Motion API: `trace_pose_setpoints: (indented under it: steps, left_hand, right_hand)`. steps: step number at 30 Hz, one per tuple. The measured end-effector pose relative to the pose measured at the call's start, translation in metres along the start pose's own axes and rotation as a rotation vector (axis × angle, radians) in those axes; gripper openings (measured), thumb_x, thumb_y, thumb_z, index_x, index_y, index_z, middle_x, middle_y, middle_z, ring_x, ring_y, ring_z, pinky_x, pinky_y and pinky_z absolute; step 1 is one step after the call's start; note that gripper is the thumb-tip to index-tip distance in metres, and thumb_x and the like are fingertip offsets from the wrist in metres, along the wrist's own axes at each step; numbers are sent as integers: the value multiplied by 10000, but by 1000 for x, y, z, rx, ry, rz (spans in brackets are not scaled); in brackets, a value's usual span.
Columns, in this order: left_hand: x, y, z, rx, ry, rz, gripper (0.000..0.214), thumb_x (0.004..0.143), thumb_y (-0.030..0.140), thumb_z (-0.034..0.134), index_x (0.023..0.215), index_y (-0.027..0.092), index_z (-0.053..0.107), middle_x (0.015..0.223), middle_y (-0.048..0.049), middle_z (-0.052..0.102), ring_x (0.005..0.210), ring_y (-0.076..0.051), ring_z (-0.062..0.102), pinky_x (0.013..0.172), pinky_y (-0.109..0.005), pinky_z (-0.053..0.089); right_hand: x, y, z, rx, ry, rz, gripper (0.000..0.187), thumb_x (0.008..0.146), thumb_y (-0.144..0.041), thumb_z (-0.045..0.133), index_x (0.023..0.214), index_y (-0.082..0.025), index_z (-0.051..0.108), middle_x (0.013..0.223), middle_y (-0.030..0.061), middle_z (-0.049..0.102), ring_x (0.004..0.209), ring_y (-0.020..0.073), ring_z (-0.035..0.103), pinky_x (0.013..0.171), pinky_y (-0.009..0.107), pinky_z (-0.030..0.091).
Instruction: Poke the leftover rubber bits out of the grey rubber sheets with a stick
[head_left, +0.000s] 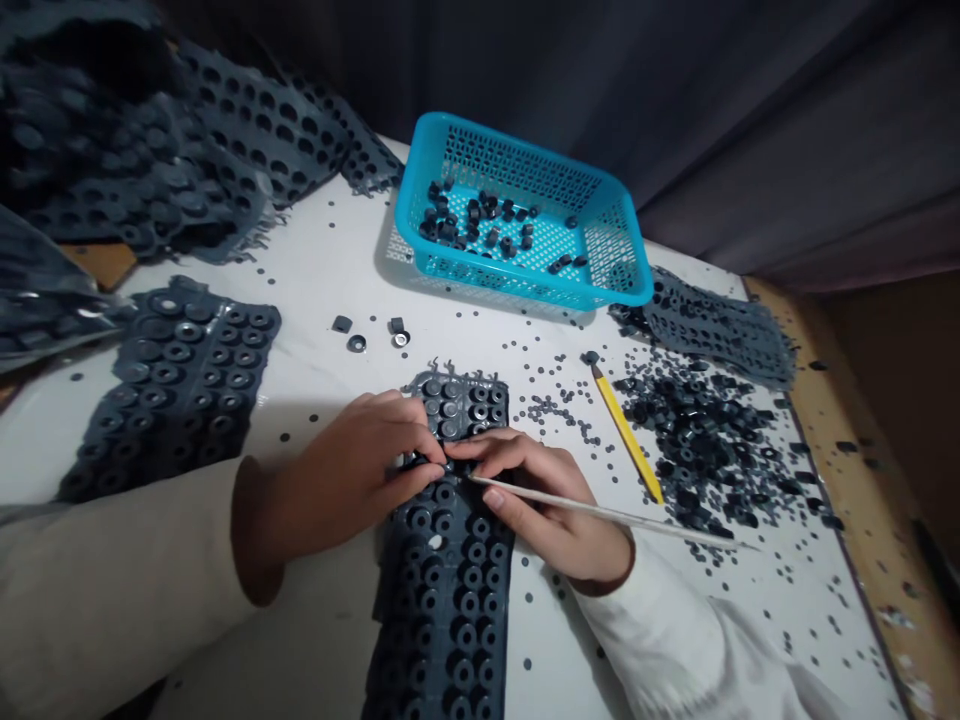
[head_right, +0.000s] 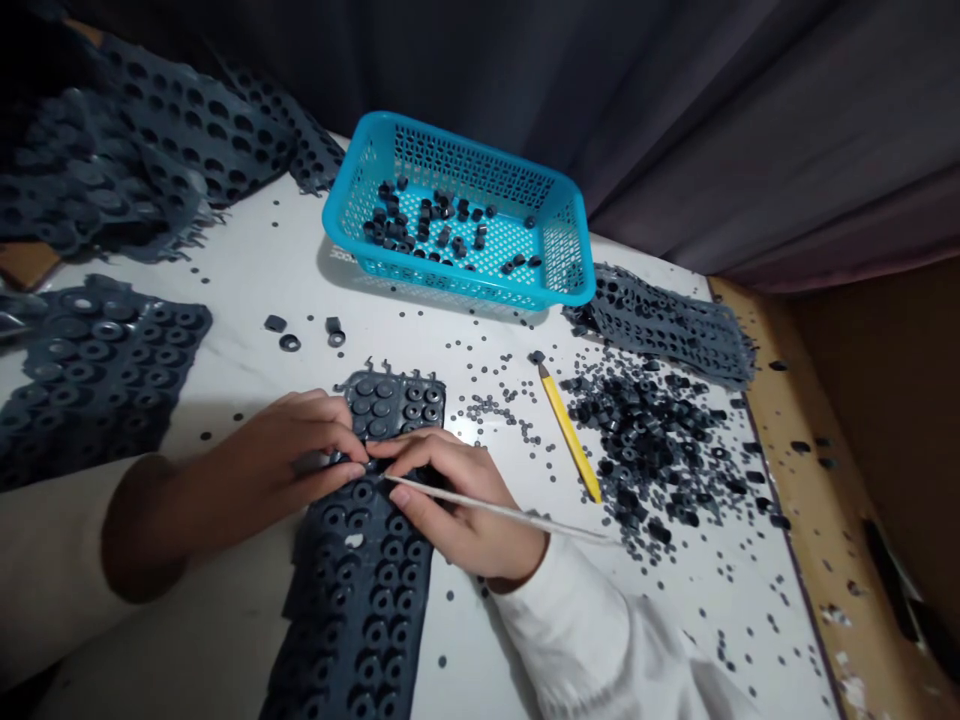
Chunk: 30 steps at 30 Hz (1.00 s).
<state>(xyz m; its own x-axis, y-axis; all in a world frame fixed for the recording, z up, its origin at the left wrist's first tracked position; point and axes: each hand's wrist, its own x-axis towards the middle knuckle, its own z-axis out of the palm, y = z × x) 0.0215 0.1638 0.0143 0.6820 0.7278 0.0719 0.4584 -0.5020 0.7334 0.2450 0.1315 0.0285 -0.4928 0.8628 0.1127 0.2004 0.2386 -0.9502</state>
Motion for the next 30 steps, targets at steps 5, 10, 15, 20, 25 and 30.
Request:
trace_pose_setpoints:
  steps: [5, 10, 15, 20, 25, 30]
  left_hand:
    - [0, 0, 0, -27, -19, -15, 153, 909, 231, 469, 872, 211, 616, 880, -10, 597, 880, -183, 528, 806, -342, 371]
    - [0, -1, 1, -34, -7, -30, 132, 896, 226, 488, 836, 206, 604, 862, -7, 595, 858, -180, 536, 798, -333, 373]
    - [0, -1, 1, -24, -11, -36, 115, 893, 224, 493, 840, 208, 594, 856, -9, 591, 862, -183, 527, 796, -341, 370]
    - [0, -3, 2, -21, -10, -38, 94, 883, 205, 509, 831, 204, 588, 863, -6, 581, 845, -171, 522, 792, -333, 365]
    - [0, -4, 3, -26, 24, -28, 87, 870, 193, 530, 821, 203, 601, 837, 2, 573, 826, -163, 524, 786, -322, 367]
    - [0, -3, 5, -12, 61, -25, 86, 850, 176, 547, 808, 212, 613, 813, 7, 569, 817, -162, 533, 791, -319, 376]
  right_hand:
    - [1, 1, 0, 17, -14, 8, 78, 907, -207, 528, 977, -207, 563, 1087, 118, 674, 1055, 208, 628, 889, 380, 519]
    - [0, 3, -1, 6, -31, -27, 121, 890, -153, 533, 997, -204, 556, 1073, 111, 669, 1053, 204, 621, 891, 379, 514]
    - [1, 2, -2, -40, -46, -58, 168, 873, -110, 536, 1013, -203, 548, 1064, 107, 662, 1046, 196, 609, 884, 365, 510]
    - [2, 0, -2, -136, -81, -92, 174, 887, -121, 523, 1037, -208, 535, 1093, 106, 657, 1072, 192, 583, 899, 356, 500]
    - [2, 1, 2, -263, -52, -132, 96, 952, -241, 454, 1014, -214, 522, 1090, 109, 660, 1024, 187, 605, 858, 356, 512]
    - [1, 3, 4, -289, -3, -120, 91, 956, -238, 443, 1010, -219, 515, 1124, 111, 643, 1036, 186, 612, 843, 351, 525]
